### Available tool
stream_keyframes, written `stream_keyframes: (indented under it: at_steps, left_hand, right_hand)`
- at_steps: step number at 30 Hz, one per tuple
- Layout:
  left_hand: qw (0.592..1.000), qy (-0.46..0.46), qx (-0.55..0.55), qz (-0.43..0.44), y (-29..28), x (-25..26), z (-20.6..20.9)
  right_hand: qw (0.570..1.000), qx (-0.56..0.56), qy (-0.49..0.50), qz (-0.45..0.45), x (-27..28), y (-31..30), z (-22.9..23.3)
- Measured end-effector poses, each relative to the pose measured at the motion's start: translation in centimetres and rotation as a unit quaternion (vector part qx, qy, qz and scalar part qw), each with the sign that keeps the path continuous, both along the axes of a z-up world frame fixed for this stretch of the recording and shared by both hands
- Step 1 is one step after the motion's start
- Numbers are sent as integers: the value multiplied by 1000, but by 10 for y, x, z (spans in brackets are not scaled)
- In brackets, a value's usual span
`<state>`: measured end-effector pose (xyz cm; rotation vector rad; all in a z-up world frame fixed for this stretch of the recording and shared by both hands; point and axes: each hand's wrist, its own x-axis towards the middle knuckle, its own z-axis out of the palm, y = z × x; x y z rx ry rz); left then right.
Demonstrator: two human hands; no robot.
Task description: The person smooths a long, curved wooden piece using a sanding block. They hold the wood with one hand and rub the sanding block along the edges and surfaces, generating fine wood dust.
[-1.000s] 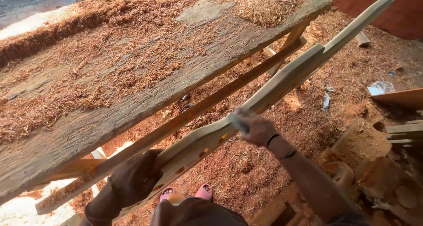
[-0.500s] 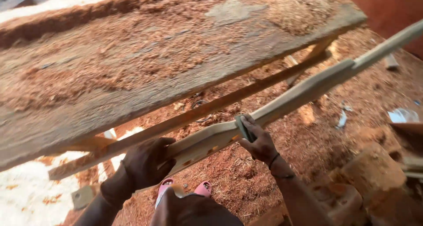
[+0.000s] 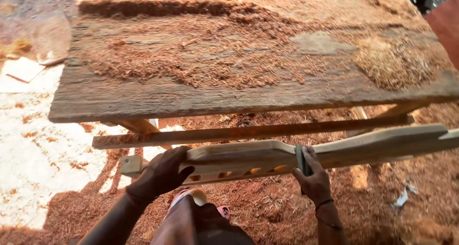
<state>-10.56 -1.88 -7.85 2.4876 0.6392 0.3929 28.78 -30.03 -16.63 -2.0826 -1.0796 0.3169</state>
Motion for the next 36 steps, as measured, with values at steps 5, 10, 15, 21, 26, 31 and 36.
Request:
stream_keyframes:
  at_steps: [5, 10, 15, 21, 26, 31, 36]
  left_hand:
    - [993, -107, 39, 8, 6, 17, -14]
    - [984, -161, 77, 19, 26, 31, -17]
    - [994, -89, 52, 30, 54, 46, -20]
    - [999, -25, 16, -17, 96, 61, -9]
    - [995, 50, -41, -78, 140, 79, -26]
    - [984, 87, -45, -147, 180, 98, -33]
    - [973, 81, -80, -200, 198, 108, -32]
  right_hand:
    - [998, -15, 41, -43, 10, 19, 1]
    - [998, 5, 44, -42, 7, 37, 13]
    - [990, 124, 51, -30, -34, 45, 40]
    - [957, 246, 141, -58, -54, 25, -8]
    - [815, 394, 416, -91, -94, -5, -36]
    - [822, 401, 379, -141, -137, 11, -23]
    - [827, 385, 361, -191, -186, 29, -18]
